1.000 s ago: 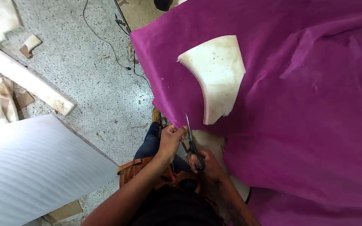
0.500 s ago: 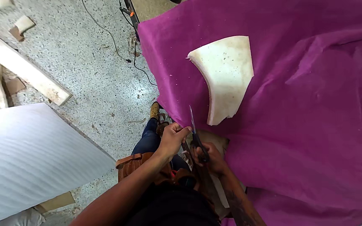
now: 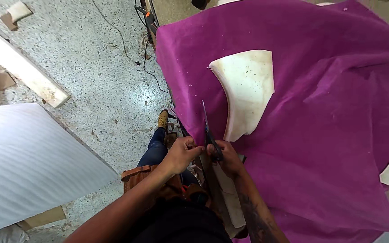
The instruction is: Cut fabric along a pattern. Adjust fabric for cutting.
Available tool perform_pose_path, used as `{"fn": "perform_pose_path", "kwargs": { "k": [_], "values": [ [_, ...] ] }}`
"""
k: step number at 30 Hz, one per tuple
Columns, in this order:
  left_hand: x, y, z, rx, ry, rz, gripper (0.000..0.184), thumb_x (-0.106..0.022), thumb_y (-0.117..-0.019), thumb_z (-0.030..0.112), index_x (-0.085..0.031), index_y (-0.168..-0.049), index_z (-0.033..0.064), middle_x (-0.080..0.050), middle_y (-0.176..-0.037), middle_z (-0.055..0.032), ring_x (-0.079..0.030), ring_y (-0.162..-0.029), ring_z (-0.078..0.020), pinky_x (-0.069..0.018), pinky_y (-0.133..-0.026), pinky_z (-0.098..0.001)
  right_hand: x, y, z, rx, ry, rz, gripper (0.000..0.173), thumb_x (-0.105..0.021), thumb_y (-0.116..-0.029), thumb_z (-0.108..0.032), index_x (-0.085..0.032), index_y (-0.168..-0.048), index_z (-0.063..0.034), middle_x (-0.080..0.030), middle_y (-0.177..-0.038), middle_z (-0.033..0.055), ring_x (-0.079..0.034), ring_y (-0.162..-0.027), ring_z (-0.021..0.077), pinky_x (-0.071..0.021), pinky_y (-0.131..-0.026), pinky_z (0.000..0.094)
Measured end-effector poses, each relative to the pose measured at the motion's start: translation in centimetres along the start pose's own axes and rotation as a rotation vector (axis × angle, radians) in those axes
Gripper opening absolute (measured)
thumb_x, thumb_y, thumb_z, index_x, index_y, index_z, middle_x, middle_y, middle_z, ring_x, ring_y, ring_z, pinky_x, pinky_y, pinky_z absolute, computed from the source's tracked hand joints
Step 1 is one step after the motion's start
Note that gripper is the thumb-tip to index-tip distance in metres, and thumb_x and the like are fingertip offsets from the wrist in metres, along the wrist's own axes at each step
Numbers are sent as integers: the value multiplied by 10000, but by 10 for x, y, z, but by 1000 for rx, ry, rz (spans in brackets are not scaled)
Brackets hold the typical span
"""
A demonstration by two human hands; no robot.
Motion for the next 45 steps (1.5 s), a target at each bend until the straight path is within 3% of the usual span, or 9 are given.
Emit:
{"fn": "perform_pose_path", "kwargs": {
  "k": [4, 9, 13, 21, 24, 31, 41, 45],
  "values": [
    [6, 7, 3, 10, -22, -15, 224, -719, -974, 274, -675, -871, 80, -588, -644, -67, -516, -521, -174, -415, -466, -292, -1, -7, -11, -2, 60, -4, 514, -719, -873, -620, -676, -814, -111, -568, -647, 51, -509, -522, 123, -445, -487, 272],
    [12, 8, 5, 8, -36, -26, 196, -721, -972, 262, -693, -892, 85, -606, -662, -60, -527, -536, -168, -427, -484, -294, 3, -14, -20, -33, 112, 26, 549, -744, -839, -642, -660, -769, -105, -567, -622, 67, -506, -497, 136, -431, -460, 279],
    [11, 10, 4, 45, -55, -52, 194, -721, -970, 269, -683, -905, 91, -612, -669, -50, -552, -547, -159, -462, -498, -297, -1, -19, -33, -26, 115, -12, 521, -683, -883, -649, -663, -823, -132, -578, -671, 32, -522, -549, 108, -444, -502, 258],
    [18, 16, 7, 30, -76, -41, 183, -722, -962, 271, -682, -890, 107, -578, -651, -25, -524, -539, -137, -449, -504, -287, -7, -44, -65, -38, 117, 41, 497, -720, -909, -543, -665, -784, -65, -564, -628, 69, -493, -484, 125, -418, -444, 264],
    [19, 20, 9, 35, -96, -52, 179, -717, -964, 284, -687, -896, 120, -585, -668, -9, -538, -563, -126, -464, -526, -285, -8, -57, -76, -39, 133, 35, 502, -701, -916, -556, -663, -780, -74, -567, -644, 60, -481, -495, 118, -393, -444, 253],
    [15, 35, 8, 80, -203, -114, 287, -659, -977, 427, -672, -885, 155, -606, -710, 47, -582, -628, -83, -509, -593, -286, -14, -101, -122, -5, 200, 100, 528, -708, -894, -595, -692, -802, -76, -616, -679, 51, -521, -514, 127, -430, -453, 272],
    [34, 48, 17, -1, -232, -72, 291, -640, -991, 416, -672, -875, 152, -621, -723, 50, -594, -645, -82, -519, -606, -289, -32, -162, -177, -7, 179, 63, 602, -602, -933, -671, -660, -767, -95, -599, -662, 32, -525, -513, 119, -431, -450, 272],
    [30, 52, 18, -25, -240, -94, 281, -647, -987, 412, -678, -884, 152, -633, -738, 51, -610, -656, -79, -536, -619, -293, -32, -162, -183, 57, 185, 9, 554, -640, -949, -595, -659, -767, -72, -593, -661, 41, -517, -516, 129, -419, -451, 274]
  ]
}}
Point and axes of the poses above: each hand's wrist, its own y-axis away from the middle knuckle, its own x-axis out of the back of the hand, z = x × y, the point moved 8 cm from there along -y, towards the middle knuckle
